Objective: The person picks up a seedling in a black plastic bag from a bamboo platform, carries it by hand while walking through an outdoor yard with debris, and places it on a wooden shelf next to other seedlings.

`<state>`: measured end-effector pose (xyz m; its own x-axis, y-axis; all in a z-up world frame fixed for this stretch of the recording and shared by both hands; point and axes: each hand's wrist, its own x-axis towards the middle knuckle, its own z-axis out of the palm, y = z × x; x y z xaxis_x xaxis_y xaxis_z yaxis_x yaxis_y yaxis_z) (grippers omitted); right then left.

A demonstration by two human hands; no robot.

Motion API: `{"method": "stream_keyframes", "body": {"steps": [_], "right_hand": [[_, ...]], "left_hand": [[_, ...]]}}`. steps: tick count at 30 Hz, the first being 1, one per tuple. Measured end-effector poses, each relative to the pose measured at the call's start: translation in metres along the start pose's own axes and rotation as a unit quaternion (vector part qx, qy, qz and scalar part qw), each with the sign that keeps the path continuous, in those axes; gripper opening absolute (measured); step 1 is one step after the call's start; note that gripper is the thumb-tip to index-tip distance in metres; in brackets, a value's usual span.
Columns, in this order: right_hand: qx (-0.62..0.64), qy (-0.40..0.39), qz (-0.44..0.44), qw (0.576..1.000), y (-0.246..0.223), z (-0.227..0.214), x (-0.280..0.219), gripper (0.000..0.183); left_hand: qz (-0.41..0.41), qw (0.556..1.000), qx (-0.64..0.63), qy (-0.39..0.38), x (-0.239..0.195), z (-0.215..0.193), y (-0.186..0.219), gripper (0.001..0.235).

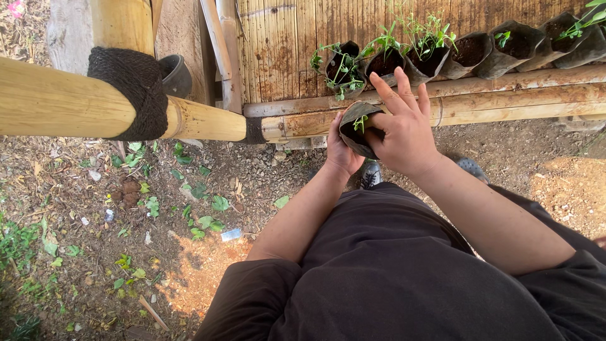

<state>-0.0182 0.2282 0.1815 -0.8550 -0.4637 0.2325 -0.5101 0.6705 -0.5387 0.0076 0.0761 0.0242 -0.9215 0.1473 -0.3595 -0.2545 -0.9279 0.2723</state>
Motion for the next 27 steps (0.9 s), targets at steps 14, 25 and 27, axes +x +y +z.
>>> {"method": "stream_keyframes", "body": {"steps": [14,25,27], "right_hand": [[0.005,0.004,0.015,1.0,-0.002,0.006,0.008,0.017],[-0.007,0.022,0.043,0.999,-0.026,0.012,0.03,0.006],[0.023,0.034,0.05,0.998,-0.029,0.013,0.034,0.016]], "left_hand": [[-0.029,0.999,0.002,0.025,0.007,0.006,0.007,0.058],[-0.062,0.998,-0.001,0.013,0.02,0.002,0.05,0.058],[-0.06,0.998,-0.003,0.002,0.018,-0.004,0.058,0.057]]}}
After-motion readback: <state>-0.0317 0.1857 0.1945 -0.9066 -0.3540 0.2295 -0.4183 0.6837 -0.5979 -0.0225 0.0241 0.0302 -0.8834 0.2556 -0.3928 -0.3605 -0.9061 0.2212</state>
